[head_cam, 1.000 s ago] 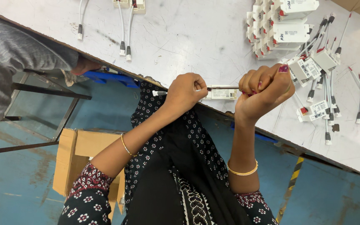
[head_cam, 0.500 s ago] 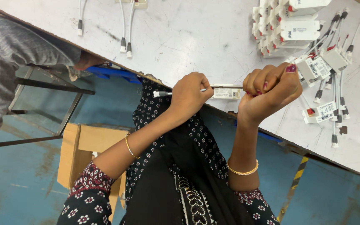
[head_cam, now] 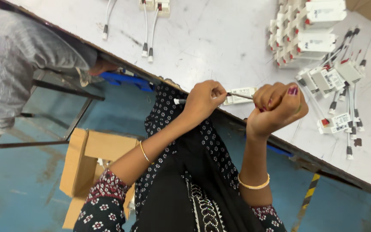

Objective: The person uses a screwdriver to tighten screws on small white electrical components with attached wires. They handle each unit one at a time, turning them over and placing them on the table after tightening.

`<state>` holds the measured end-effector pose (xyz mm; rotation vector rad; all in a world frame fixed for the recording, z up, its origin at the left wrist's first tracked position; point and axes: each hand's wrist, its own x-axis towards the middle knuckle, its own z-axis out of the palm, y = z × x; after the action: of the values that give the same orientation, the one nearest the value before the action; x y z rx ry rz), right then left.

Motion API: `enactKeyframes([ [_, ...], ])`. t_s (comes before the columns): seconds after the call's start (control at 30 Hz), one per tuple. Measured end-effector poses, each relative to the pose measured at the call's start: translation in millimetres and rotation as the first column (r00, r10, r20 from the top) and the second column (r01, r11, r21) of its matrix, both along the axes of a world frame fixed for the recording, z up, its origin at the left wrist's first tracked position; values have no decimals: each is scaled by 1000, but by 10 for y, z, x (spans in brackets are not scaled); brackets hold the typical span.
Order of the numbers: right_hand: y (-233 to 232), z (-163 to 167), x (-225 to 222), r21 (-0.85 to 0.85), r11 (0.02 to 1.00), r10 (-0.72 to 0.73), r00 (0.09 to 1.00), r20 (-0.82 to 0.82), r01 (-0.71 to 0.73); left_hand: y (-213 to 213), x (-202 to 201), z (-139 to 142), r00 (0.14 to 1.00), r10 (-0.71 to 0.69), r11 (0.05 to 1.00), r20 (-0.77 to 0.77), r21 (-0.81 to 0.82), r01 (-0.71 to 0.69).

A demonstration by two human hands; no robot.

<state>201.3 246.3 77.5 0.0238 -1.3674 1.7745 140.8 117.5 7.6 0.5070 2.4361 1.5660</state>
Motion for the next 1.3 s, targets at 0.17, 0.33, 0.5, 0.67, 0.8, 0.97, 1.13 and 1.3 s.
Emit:
enactKeyframes([
  [0.17,81,62,27,-15,1000,8,1000,-4,-8,71,88,-94,998,29,999,-50,20,-28],
  [0.33,70,89,-20,60,996,71,997,-5,-70,102,120,-94,999,28,1000,-44,9,-27],
  [0.5,15,118,41,88,992,89,994,65,-95,113,184,-46,999,43,999,-21,9,-43],
  [0.67,21,144,79,102,984,141,987,70,-148,114,215,2,999,48,999,16,14,-48],
  [0.8,39,154,101,99,984,143,988,59,-148,99,233,29,998,44,999,37,21,-45],
  [0.97,41,168,117,114,980,157,986,58,-163,104,243,35,997,46,999,58,16,-47],
  [1.13,74,169,56,120,978,163,984,66,-170,104,258,18,998,67,996,-7,52,-67],
  [1.3,102,138,-28,97,979,172,981,85,-180,150,194,19,997,82,996,15,-26,-82],
])
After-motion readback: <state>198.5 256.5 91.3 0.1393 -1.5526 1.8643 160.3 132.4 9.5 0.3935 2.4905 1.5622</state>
